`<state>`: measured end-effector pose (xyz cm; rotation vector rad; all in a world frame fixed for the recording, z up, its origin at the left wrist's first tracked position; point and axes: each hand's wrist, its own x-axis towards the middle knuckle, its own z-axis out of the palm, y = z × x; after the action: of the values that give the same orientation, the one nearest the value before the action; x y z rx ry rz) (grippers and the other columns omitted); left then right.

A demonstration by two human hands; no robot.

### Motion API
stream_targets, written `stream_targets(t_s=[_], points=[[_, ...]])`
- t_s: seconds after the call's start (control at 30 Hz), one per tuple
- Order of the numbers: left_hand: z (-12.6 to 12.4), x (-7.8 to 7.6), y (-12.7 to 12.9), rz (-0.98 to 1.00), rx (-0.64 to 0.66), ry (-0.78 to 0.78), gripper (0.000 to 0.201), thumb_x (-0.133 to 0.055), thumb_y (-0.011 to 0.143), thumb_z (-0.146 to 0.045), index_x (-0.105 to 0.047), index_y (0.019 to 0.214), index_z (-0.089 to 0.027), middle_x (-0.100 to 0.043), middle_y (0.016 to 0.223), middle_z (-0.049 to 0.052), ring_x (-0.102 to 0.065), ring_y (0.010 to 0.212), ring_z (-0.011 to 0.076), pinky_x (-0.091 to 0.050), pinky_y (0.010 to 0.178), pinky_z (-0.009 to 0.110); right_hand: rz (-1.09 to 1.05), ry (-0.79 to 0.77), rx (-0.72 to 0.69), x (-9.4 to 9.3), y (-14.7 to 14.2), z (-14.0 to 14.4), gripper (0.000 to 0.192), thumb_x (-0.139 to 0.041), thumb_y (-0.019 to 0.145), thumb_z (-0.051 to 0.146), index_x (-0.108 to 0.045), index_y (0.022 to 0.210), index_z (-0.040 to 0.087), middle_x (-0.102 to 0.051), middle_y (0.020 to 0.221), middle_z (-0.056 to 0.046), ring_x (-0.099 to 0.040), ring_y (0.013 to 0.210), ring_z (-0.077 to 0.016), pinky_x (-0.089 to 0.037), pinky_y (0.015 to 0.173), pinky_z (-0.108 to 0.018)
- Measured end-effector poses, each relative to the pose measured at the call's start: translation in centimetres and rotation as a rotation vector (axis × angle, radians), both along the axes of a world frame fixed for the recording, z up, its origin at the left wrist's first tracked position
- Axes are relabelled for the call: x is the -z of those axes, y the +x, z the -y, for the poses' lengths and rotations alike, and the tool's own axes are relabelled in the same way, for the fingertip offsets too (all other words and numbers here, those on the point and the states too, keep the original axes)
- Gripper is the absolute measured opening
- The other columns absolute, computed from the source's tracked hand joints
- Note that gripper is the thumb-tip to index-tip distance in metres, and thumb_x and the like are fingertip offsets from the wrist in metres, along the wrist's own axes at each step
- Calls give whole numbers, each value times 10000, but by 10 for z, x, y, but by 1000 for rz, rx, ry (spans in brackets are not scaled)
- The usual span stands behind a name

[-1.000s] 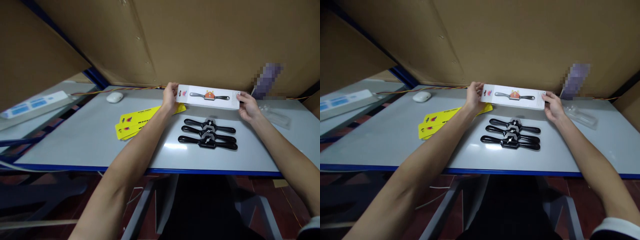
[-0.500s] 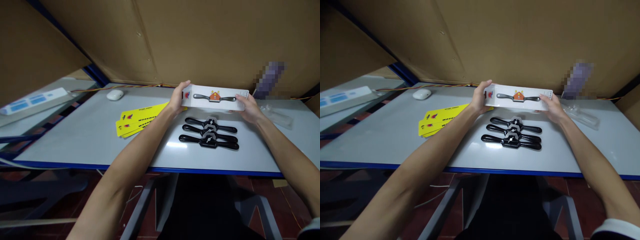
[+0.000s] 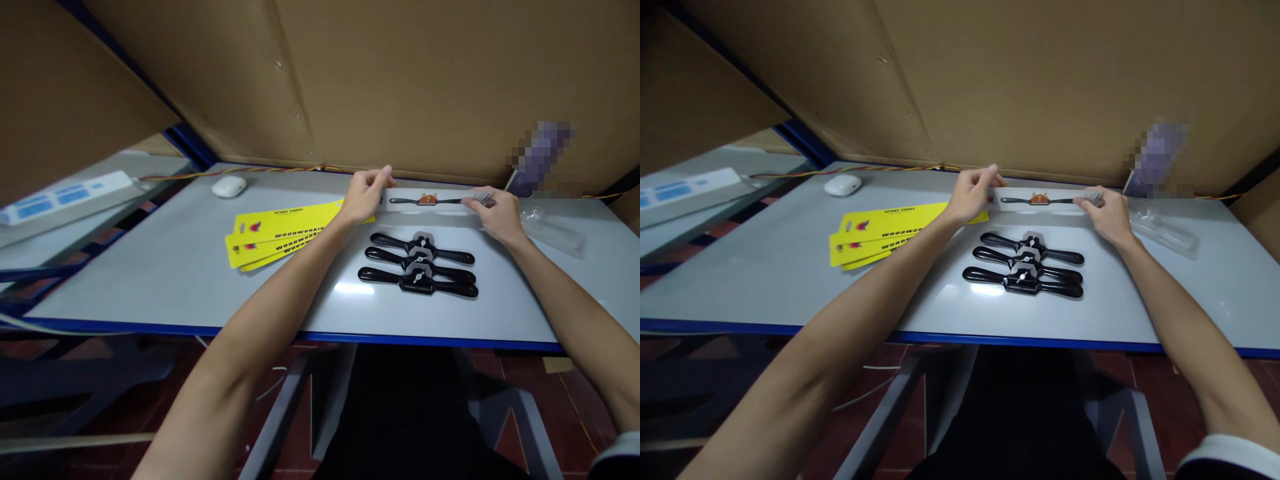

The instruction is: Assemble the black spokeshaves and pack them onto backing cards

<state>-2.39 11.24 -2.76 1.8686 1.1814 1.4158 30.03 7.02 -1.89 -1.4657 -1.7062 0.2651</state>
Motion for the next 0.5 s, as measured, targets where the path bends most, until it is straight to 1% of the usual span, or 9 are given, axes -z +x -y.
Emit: stream_targets(t_s=[0.07, 0.13, 0.23, 0.3, 0.4, 0.5], points=[[3, 0, 3, -26, 15, 2, 646, -454, 1071, -726, -690, 763, -211, -717, 775, 55, -642, 774, 193, -526, 800, 341, 1, -3, 6, 2, 0, 0, 383, -802, 837, 483, -831, 1130, 238, -830, 932, -87, -739, 822, -300, -601, 907, -502], [5, 1, 6, -47, 21, -3, 639, -447, 1084, -707, -710, 790, -206, -748, 806, 64, -664, 802, 195, -527, 830, 333, 16, 2, -6, 3, 0, -1, 446, -783, 851, 460, -828, 1241, 249, -845, 990, -92, -743, 826, -302, -601, 917, -512], [8, 1, 9, -79, 35, -18, 609, -421, 1107, -669, -738, 886, -199, -808, 935, 83, -722, 929, 213, -541, 912, 328, 74, 29, -31, 6, 4, -2, 418, -732, 891, 404, -829, 1276, 274, -849, 1178, -108, -767, 941, -328, -588, 989, -550], [10, 0, 8, -148, 19, -7, 559, -403, 1123, -599, -760, 976, -195, -830, 1056, 100, -743, 1029, 235, -550, 967, 346, 144, 31, -33, 7, 8, -4, 390, -701, 902, 351, -837, 1260, 278, -842, 1212, -112, -771, 1016, -352, -574, 1033, -581], [13, -1, 4, -388, -31, 53, 465, -452, 1098, -492, -793, 1076, -177, -828, 1154, 129, -741, 1125, 293, -546, 1045, 415, 283, 44, -28, 10, 8, -6, 398, -666, 900, 297, -842, 1255, 254, -829, 1201, -130, -751, 1123, -381, -552, 1086, -605], [16, 0, 1, -672, 44, 71, 435, -513, 1055, -440, -809, 1215, -164, -818, 1252, 147, -733, 1185, 342, -542, 1079, 462, 392, 59, -54, 12, 3, -4, 438, -653, 918, 324, -826, 1302, 202, -791, 1225, -172, -730, 1157, -392, -549, 1105, -601]])
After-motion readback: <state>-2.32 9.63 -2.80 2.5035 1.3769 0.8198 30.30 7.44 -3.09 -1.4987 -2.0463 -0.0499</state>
